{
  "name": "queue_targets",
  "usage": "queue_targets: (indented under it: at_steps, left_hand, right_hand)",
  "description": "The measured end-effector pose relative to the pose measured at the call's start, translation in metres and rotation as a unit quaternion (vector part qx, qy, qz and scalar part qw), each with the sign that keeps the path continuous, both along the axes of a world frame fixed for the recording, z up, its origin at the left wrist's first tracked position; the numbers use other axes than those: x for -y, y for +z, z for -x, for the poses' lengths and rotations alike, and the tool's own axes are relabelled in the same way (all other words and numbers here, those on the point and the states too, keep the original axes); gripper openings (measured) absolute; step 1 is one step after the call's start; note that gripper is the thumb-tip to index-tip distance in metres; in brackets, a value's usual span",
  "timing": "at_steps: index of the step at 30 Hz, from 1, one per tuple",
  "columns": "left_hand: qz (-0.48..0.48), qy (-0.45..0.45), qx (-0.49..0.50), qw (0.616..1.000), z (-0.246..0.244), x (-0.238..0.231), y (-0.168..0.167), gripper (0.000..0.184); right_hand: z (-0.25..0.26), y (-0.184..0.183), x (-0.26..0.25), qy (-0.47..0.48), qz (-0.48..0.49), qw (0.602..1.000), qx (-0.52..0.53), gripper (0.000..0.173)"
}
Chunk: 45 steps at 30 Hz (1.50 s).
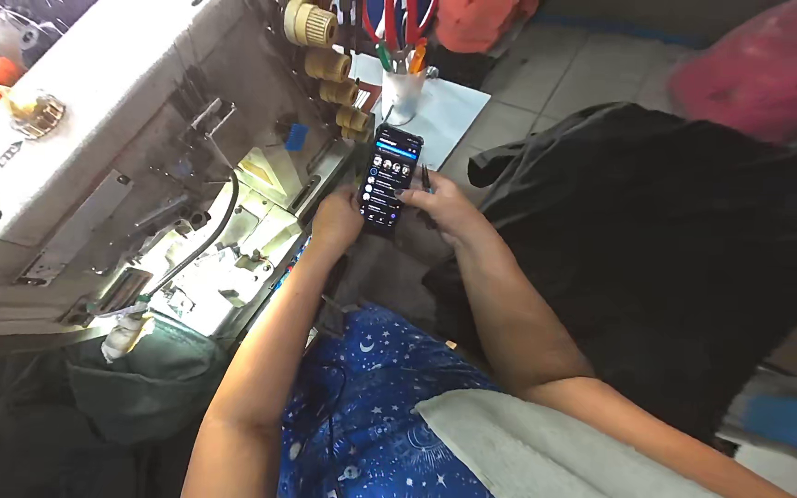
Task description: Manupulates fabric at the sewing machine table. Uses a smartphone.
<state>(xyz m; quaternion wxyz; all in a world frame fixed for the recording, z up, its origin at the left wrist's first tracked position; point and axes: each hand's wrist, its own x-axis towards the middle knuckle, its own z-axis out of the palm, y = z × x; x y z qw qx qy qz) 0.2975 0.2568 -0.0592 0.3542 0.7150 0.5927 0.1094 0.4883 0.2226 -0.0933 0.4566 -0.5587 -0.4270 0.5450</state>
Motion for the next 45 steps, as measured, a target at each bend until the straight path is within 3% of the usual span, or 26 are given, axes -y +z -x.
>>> queue_targets:
  at_steps: [5,11,16,20,23,26,30,33,36,42,45]
  left_hand:
    - [0.031,0.012,-0.089,0.995,-0.006,-0.01,0.003,0.032]
    - [0.064,0.023,-0.147,0.987,-0.005,0.0,0.006,0.027]
    - [0.051,0.035,-0.11,0.992,0.011,0.018,0.013,0.035]
    - [-0.072,0.0,-0.002,0.997,0.045,0.071,0.037,0.037]
    - [-0.126,0.008,0.093,0.988,0.089,0.123,0.038,0.036]
    - [-0.185,0.07,0.156,0.968,0.141,0.177,0.03,0.033]
    - [-0.282,0.196,0.166,0.925,0.208,0.247,0.035,0.032]
    - [-0.353,0.312,0.112,0.875,0.246,0.29,0.028,0.03]
    - [-0.382,0.404,-0.031,0.831,0.274,0.312,0.014,0.036]
    - [-0.251,0.446,-0.193,0.837,0.294,0.309,-0.052,0.073]
    - [-0.262,0.447,-0.243,0.82,0.288,0.301,-0.067,0.084]
  right_hand:
    - [0.007,-0.009,-0.007,-0.018,0.056,0.998,-0.017,0.034]
    - [0.009,-0.001,0.005,-0.014,0.071,0.995,0.065,0.03]
    - [0.005,-0.01,0.01,0.014,0.048,0.993,0.108,0.031]
    - [-0.012,-0.012,0.009,0.032,-0.004,0.986,0.161,0.024]
    - [-0.024,-0.004,0.001,0.017,-0.097,0.964,0.245,0.029]
    - [-0.022,0.005,-0.014,0.01,-0.168,0.932,0.322,0.031]
    - [-0.01,0.015,-0.023,0.021,-0.199,0.906,0.374,0.03]
    - [-0.004,0.011,-0.022,0.029,-0.21,0.898,0.385,0.03]
    - [0.002,0.005,-0.009,0.037,-0.219,0.897,0.382,0.03]
    - [0.017,-0.003,0.031,0.082,-0.259,0.874,0.403,0.029]
    - [0.022,-0.006,0.047,0.112,-0.283,0.852,0.427,0.03]
